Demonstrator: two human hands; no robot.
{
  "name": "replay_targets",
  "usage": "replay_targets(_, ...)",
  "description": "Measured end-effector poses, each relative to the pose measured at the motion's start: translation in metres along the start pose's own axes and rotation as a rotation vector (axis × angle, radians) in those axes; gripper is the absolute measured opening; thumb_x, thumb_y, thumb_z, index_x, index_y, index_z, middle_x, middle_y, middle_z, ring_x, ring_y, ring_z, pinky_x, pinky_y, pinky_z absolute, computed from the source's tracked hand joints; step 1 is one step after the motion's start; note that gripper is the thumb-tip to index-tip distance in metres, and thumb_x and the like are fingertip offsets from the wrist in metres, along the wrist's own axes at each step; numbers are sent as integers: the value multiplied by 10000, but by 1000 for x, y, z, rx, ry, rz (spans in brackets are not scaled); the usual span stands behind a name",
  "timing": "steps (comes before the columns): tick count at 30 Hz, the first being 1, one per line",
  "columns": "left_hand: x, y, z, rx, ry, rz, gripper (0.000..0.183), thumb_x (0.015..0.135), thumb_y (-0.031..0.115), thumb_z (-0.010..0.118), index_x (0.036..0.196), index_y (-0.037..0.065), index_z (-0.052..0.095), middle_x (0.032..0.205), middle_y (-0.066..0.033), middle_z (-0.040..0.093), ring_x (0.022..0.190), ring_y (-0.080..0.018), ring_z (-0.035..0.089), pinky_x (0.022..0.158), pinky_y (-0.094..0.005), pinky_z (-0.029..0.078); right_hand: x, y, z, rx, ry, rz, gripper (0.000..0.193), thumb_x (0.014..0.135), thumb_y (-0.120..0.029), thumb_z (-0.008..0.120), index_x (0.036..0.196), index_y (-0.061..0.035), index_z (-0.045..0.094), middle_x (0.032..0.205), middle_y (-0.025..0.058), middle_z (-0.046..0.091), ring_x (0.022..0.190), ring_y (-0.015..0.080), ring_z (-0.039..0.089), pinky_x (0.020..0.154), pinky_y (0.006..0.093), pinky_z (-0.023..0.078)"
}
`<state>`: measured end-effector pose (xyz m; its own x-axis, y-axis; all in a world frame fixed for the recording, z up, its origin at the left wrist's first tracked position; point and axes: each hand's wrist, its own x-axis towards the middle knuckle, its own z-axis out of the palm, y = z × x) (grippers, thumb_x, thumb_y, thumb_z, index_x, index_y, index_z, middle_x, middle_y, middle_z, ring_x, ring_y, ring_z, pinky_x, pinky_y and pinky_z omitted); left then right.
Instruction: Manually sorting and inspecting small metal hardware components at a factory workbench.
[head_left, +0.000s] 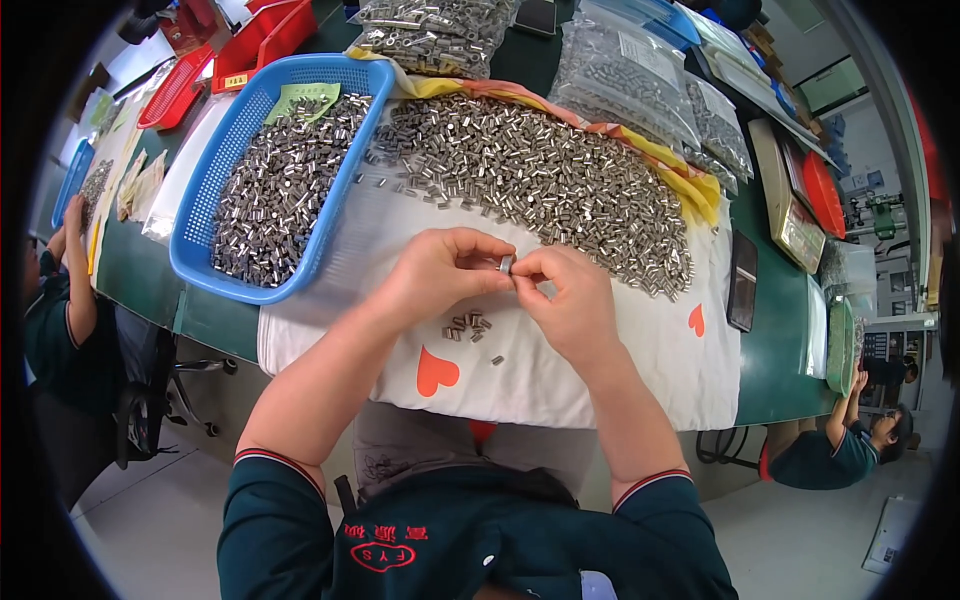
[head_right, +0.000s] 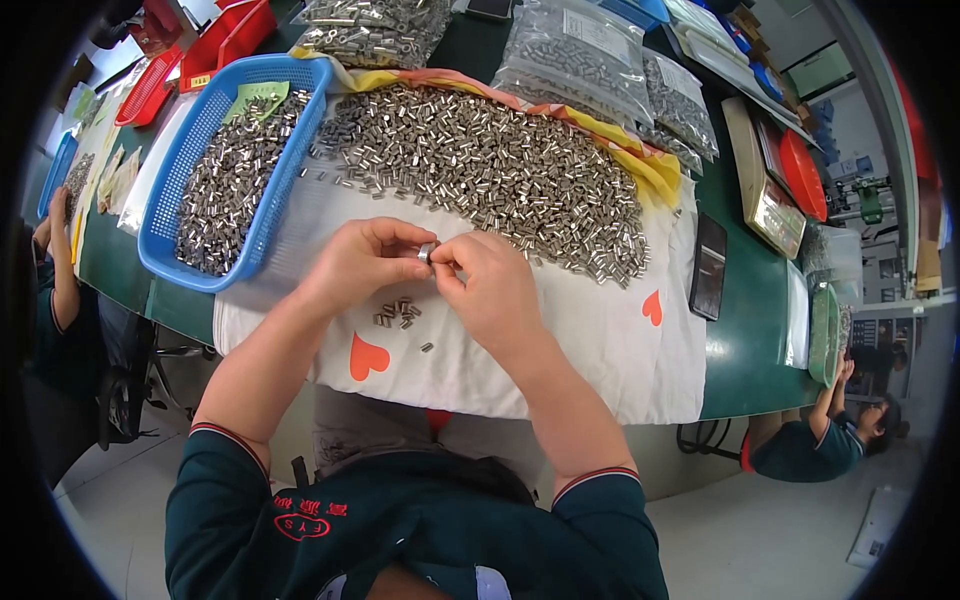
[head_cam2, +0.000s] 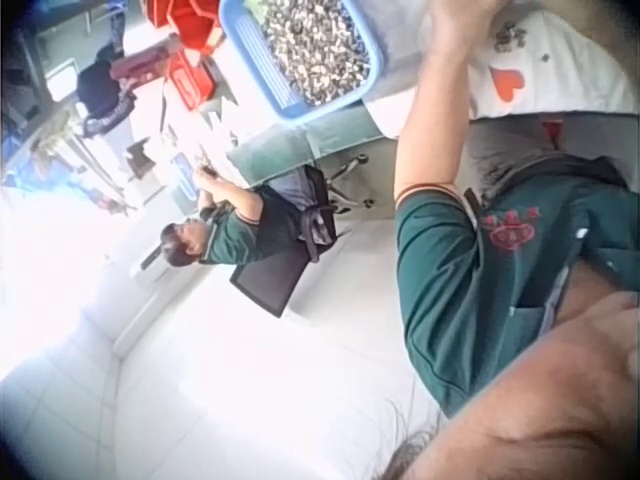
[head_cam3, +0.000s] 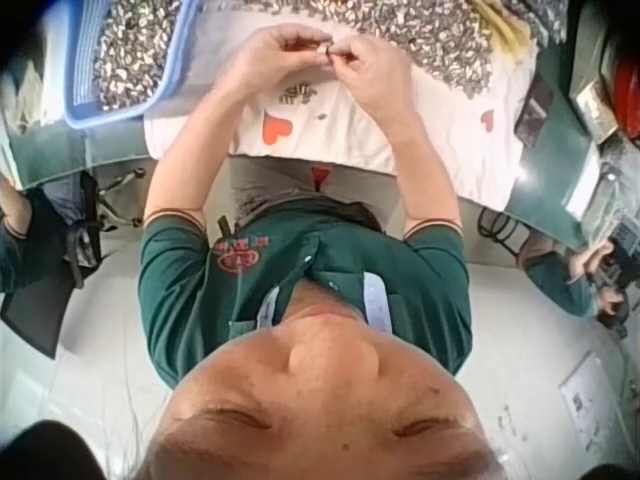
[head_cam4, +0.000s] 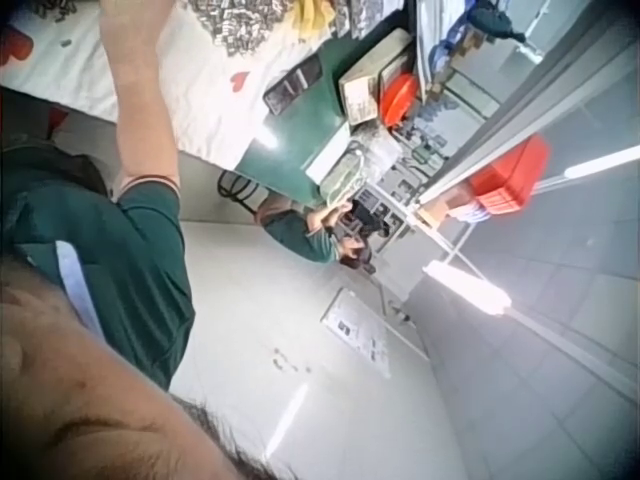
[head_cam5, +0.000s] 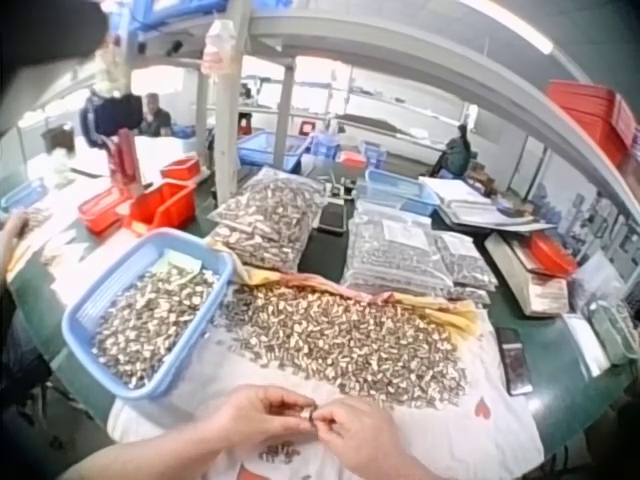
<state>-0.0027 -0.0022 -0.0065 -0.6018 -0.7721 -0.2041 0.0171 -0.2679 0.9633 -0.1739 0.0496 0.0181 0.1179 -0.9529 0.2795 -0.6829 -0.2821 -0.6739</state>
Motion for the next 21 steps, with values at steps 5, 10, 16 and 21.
replay_targets(5,-2,3,2,-2,42,4,318,738,31,680,1038,-21,588,861,-26,621,774,-69,570,702,-203,478,2,1,-7,129,-11,46,112,710,-75,645,802,-21,611,748,61,618,666,143,588,615,254,464)
replay_targets(10,-2,-1,3,-41,-33,-1,306,740,24,678,1029,-24,588,847,-25,620,762,-65,570,698,-202,479,8,9,-11,245,-115,173,105,723,-71,631,815,-24,615,756,62,621,676,139,592,617,244,462)
replay_targets(16,-4,6,4,98,-115,-38,289,739,6,668,1015,-14,587,845,-21,611,761,-61,568,683,-196,476,15,37,-13,-183,132,109,73,708,-109,634,758,-59,616,694,69,564,694,242,537,646,357,431)
replay_targets(21,-4,6,3,76,-119,-45,289,742,-2,661,1020,-1,586,842,-8,603,757,-49,559,670,-188,468,16,34,1,-413,79,8,67,701,-102,636,749,-60,618,723,71,567,728,242,540,664,347,432)
